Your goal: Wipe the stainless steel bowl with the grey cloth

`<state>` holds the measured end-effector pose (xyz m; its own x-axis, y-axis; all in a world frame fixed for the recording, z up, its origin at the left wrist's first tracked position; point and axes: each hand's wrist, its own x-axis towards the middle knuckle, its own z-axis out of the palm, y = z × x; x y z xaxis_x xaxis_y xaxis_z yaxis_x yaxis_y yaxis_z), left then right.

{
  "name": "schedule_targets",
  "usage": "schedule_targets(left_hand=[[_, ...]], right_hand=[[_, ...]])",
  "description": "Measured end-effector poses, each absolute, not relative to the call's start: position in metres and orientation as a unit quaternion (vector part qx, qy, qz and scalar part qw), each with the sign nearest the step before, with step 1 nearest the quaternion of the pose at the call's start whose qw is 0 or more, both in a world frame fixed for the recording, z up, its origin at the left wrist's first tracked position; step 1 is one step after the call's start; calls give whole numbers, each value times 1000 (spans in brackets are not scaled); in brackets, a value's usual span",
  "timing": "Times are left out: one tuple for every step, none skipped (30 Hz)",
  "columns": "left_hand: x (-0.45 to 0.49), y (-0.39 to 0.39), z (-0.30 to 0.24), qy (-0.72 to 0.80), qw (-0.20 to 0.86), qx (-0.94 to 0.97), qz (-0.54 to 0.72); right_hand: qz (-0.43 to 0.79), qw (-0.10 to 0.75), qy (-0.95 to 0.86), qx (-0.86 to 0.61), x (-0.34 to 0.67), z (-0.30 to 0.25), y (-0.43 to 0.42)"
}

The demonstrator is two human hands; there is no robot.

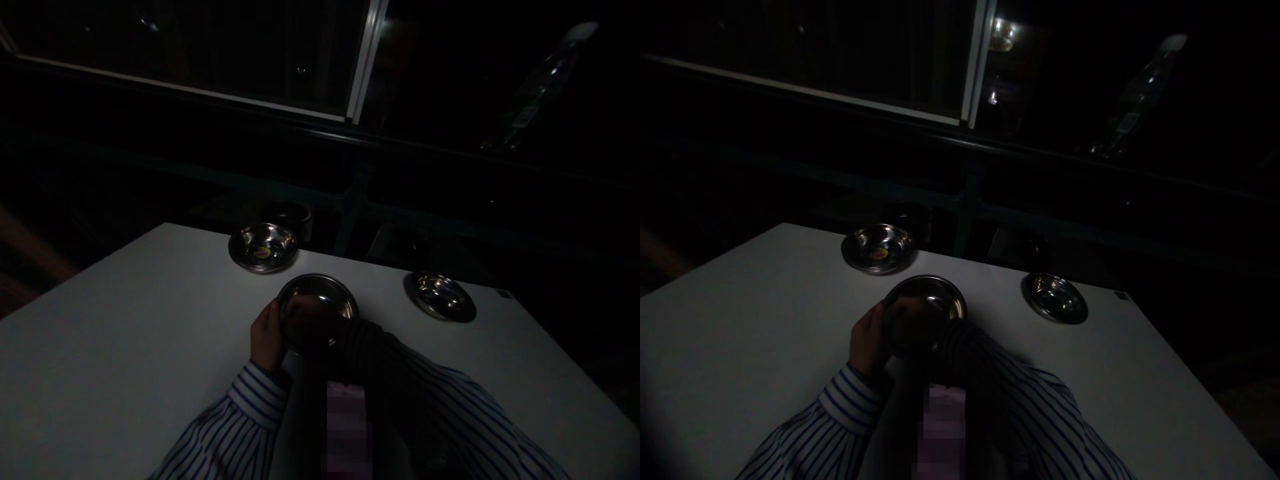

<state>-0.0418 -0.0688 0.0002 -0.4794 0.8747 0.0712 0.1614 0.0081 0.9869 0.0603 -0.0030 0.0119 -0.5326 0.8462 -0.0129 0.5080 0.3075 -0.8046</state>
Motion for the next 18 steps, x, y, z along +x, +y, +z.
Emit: schedule_targets(left_hand=[[-41, -69, 1, 627, 315, 415, 579], [-40, -69, 2, 617, 321, 422, 581], [-39, -70, 3, 611, 325, 425, 583], [-39, -70, 4, 608, 328, 427, 584], [-38, -70, 6, 609, 328, 427, 582], [-39, -70, 7, 611, 326, 428, 580], [-40, -70, 8, 614, 323, 429, 579], [-41, -70, 9, 620, 316, 428, 577], [-43, -70, 9, 631, 306, 424, 573], [-44, -70, 9, 646, 294, 415, 569], [-45, -70, 9, 661, 285, 406, 563], [-46, -70, 8, 673, 280, 398, 557], [-46, -70, 8, 680, 278, 393, 554], [-45, -70, 9, 679, 282, 393, 552], [-44, -70, 9, 673, 287, 398, 553], [-43, -71, 10, 665, 291, 405, 555], [-42, -71, 11, 659, 292, 412, 557], [-41, -71, 12, 656, 292, 414, 559]], right_hand=[[395, 227, -769, -450, 61, 15, 1], [384, 243, -757, -469, 61, 18, 5], [371, 262, -745, -489, 61, 21, 9], [358, 280, -732, -507, 60, 24, 11], [348, 294, -723, -519, 59, 26, 11], [342, 303, -719, -523, 57, 28, 9], [341, 307, -722, -518, 55, 28, 5], [346, 306, -731, -503, 53, 28, 1], [355, 299, -744, -480, 51, 27, -5], [366, 289, -759, -454, 49, 26, -10], [376, 277, -773, -429, 48, 25, -14], [385, 265, -783, -409, 48, 24, -16], [391, 257, -789, -399, 48, 24, -16], [393, 255, -789, -398, 49, 24, -14], [391, 260, -784, -407, 49, 24, -11], [387, 267, -776, -421, 49, 25, -7], [383, 275, -768, -434, 49, 26, -3], [382, 279, -763, -440, 48, 26, 0]])
